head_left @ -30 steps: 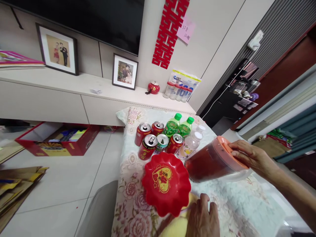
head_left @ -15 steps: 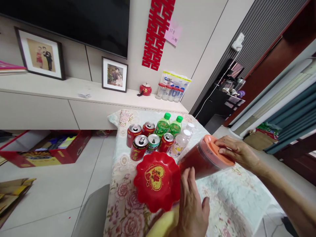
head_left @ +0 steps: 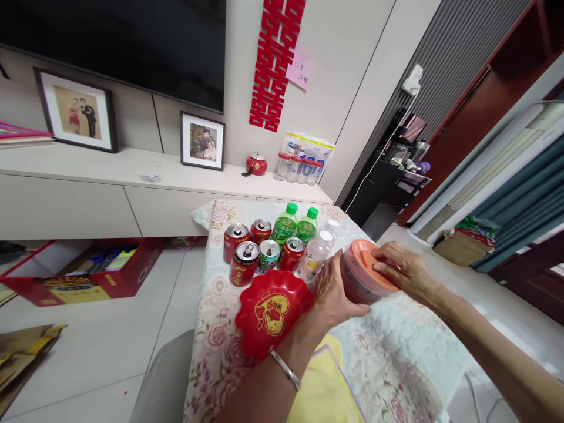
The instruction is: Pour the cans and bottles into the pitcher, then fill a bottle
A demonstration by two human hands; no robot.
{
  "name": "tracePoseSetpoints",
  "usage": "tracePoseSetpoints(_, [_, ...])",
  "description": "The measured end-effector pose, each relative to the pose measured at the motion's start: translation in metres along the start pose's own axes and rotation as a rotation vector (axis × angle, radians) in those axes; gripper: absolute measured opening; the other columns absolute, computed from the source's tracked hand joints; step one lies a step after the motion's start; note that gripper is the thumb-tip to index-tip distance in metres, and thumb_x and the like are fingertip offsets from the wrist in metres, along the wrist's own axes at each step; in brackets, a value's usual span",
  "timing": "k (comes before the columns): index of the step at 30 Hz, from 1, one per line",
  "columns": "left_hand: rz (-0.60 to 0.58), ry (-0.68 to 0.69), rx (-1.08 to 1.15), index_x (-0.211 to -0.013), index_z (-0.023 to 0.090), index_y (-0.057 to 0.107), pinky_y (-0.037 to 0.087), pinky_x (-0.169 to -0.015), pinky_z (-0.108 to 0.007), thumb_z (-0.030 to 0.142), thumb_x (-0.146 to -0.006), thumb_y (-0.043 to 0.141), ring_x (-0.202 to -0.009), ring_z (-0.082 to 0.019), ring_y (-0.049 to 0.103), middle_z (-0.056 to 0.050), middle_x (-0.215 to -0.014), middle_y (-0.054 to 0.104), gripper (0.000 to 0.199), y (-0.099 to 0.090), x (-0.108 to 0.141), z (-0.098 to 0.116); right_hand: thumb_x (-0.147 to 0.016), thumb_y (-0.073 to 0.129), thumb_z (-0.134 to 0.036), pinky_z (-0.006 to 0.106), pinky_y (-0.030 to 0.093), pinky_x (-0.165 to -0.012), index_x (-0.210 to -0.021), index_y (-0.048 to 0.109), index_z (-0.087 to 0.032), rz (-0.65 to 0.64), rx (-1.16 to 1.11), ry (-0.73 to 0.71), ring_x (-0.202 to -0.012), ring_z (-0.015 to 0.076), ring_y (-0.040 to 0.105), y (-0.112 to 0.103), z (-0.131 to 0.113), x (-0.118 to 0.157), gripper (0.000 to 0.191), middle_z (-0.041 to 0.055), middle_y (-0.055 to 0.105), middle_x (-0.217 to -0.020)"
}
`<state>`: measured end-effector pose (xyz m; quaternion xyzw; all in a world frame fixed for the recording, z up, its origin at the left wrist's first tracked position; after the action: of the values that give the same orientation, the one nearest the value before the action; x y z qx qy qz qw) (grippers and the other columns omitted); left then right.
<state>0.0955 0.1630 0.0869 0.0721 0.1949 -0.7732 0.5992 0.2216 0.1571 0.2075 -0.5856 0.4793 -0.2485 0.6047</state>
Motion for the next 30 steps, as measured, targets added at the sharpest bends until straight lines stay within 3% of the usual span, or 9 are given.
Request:
tracePoseSetpoints(5, [0.105,-0.035,0.01,-0.157,0.018,0.023,0.028,-0.127,-0.058,0.027,-0.047,0.093,-0.151,-0.041,0.037,-0.021,-0.159,0.041,0.131,0.001,0.012,-0.003,-0.102,0.048,-0.057,0.042,0.052,-0.08,-0.096,0.068,-0.022,-0.047,0.002,0.04,-0.089,0.0241,0.063,0.004,-0.009,-0.004,0.04,0.0088,0.068,-0.094])
tracePoseSetpoints(12, [0.183,-0.03,0.013,-0.156,0.018,0.023,0.029,-0.126,-0.059,0.025,-0.047,0.092,-0.15,-0.042,0.039,-0.021,-0.16,0.042,0.129,0.003,0.018,-0.005,-0.101,0.048,-0.056,0.04,0.053,-0.075,-0.09,0.067,-0.022,-0.017,0.045,0.074,-0.082,0.0225,0.063,0.005,-0.013,-0.003,0.041,0.0078,0.067,-0.089])
tracePoseSetpoints(18, [0.173,-0.068,0.023,-0.157,0.017,0.023,0.03,-0.126,-0.061,0.024,-0.048,0.092,-0.151,-0.044,0.036,-0.022,-0.159,0.042,0.13,0.004,0.022,-0.007,-0.098,0.051,-0.056,0.042,0.053,-0.076,-0.09,0.067,-0.023,0.015,0.032,0.117,-0.086,0.0251,0.064,0.004,-0.018,-0.003,0.038,0.0085,0.067,-0.091])
tracePoseSetpoints(24, [0.214,-0.011,0.0,-0.156,0.016,0.023,0.031,-0.126,-0.06,0.023,-0.048,0.089,-0.149,-0.043,0.04,-0.022,-0.158,0.043,0.127,0.003,0.021,-0.008,-0.098,0.051,-0.059,0.044,0.055,-0.078,-0.09,0.067,-0.024,0.053,0.018,0.138,-0.089,0.0264,0.065,0.005,-0.015,-0.002,0.04,0.0088,0.068,-0.094])
tracePoseSetpoints(30, [0.136,-0.07,0.031,-0.156,0.016,0.023,0.027,-0.128,-0.06,0.023,-0.047,0.093,-0.154,-0.043,0.032,-0.023,-0.162,0.038,0.13,0.001,0.019,-0.014,-0.099,0.049,-0.067,0.047,0.058,-0.088,-0.101,0.075,-0.024,0.076,-0.003,0.146,-0.099,0.0289,0.068,0.002,-0.015,0.003,0.05,0.012,0.071,-0.106])
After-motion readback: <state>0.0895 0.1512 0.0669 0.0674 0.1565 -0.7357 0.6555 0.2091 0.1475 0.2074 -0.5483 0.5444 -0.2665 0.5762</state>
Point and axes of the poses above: each hand's wrist, its own x-axis away from the middle knuckle, its own y-axis out of the palm, z = x × y, the point moved 10 cm from there along -x, towards the middle knuckle
